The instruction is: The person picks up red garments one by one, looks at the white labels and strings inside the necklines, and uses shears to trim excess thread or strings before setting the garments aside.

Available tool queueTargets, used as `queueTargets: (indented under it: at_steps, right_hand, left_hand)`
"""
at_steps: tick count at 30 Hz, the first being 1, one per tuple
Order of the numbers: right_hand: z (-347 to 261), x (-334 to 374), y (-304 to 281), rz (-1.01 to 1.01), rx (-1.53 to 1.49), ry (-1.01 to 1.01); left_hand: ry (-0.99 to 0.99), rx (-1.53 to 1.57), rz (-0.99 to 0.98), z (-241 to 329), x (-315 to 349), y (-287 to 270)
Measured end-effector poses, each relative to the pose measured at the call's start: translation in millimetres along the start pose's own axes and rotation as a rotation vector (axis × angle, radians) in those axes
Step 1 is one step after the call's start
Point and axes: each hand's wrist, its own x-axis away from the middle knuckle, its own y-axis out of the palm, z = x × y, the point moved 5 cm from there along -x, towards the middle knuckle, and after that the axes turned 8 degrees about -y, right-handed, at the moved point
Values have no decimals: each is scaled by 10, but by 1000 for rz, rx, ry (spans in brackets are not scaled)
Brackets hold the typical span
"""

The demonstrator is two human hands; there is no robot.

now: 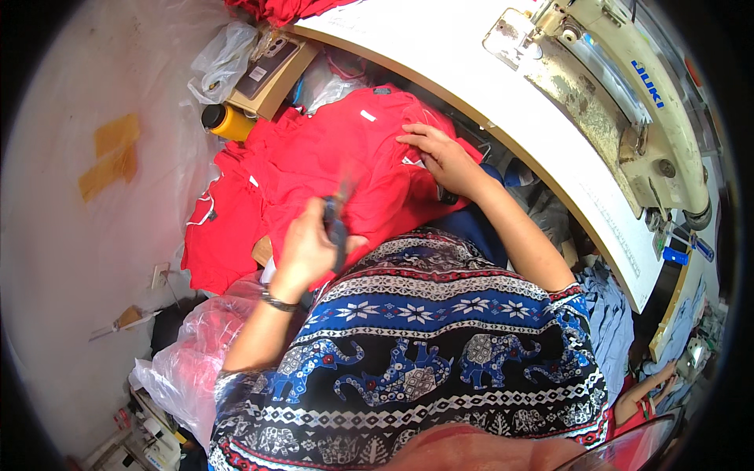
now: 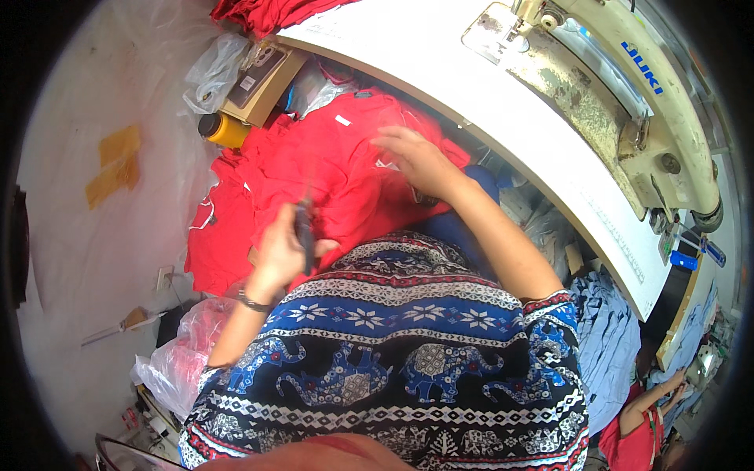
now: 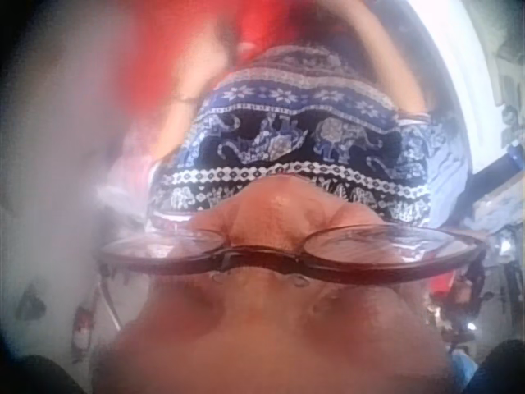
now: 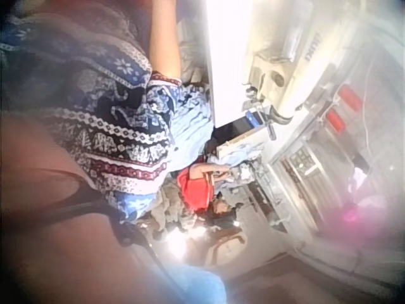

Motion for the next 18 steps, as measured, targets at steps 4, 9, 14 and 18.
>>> queueTargets:
  at_steps: [4, 9, 14, 18]
  right_hand:
    - [90, 11, -10, 2, 443, -50]
    - [559, 113, -117, 29, 320, 33]
    - [237, -398, -698, 485, 2, 377]
    - [-410, -1114, -1915, 953, 535, -80]
  left_hand:
    - [154, 103, 206, -106, -38, 172]
    - [-8, 707, 112, -243, -240, -453]
    - [250, 539, 648, -292, -302, -2062]
    - [511, 520, 833, -141, -62, -3421]
